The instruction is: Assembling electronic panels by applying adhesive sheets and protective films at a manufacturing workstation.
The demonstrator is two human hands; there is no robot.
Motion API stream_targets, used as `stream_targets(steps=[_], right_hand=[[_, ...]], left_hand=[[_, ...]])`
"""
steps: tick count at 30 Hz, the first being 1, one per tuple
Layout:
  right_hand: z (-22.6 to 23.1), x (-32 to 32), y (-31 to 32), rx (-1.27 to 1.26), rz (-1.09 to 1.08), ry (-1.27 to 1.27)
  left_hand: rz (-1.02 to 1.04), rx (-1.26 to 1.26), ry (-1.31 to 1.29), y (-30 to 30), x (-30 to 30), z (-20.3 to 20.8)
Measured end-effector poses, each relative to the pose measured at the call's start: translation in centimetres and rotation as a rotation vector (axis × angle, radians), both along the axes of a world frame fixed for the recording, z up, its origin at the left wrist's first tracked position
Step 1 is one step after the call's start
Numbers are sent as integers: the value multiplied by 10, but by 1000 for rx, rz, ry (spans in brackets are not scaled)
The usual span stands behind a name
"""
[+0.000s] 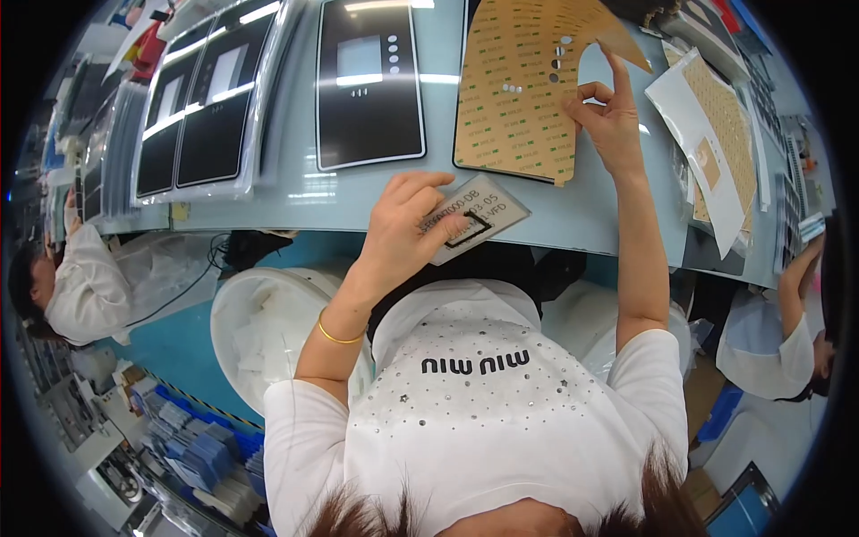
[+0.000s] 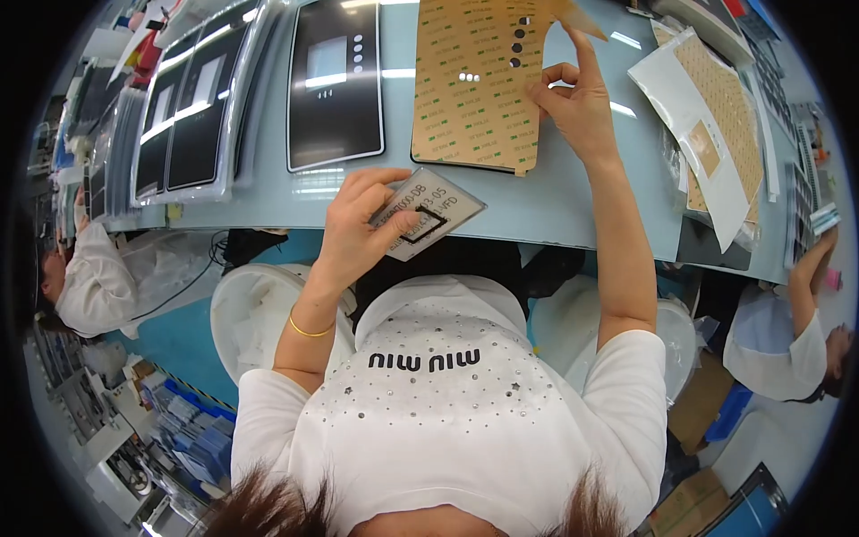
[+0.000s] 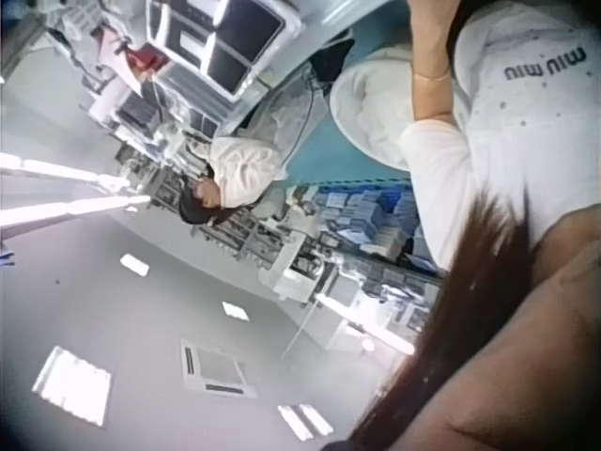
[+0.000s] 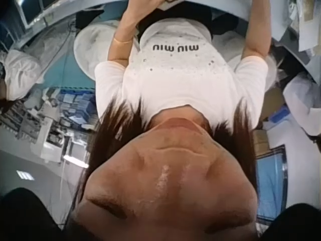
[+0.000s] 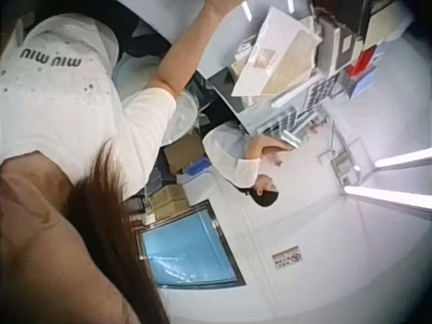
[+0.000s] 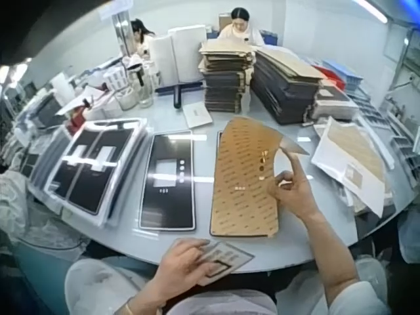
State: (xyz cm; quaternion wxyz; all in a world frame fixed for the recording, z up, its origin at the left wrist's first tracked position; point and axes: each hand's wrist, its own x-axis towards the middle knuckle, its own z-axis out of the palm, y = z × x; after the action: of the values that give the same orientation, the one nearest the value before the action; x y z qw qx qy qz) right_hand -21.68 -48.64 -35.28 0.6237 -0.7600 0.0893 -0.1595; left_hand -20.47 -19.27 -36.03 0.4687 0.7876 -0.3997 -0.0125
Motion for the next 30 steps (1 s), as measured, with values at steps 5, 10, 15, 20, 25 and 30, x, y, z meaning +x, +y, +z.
stream_targets(steps=[5, 10, 15, 20, 25, 30], right_hand=[[0, 0, 2, 9, -14, -4], [-4, 1, 0, -7, -37, -3], [-3, 1, 2, -15, -30, -4], [-4, 1, 1, -46, -23, 8], [-3, 1, 1, -87, -30, 21], [-4, 1, 2, -70, -57, 22]], left_hand=[[-11, -8, -48, 0, 0, -5], [-40, 6, -131, -2, -2, -7], [-37, 10, -113, -1, -1, -7], [-35, 20, -106, -2, -1, -8], [-37, 32, -113, -2, -1, -9], [-52, 95, -169, -6, -1, -6]])
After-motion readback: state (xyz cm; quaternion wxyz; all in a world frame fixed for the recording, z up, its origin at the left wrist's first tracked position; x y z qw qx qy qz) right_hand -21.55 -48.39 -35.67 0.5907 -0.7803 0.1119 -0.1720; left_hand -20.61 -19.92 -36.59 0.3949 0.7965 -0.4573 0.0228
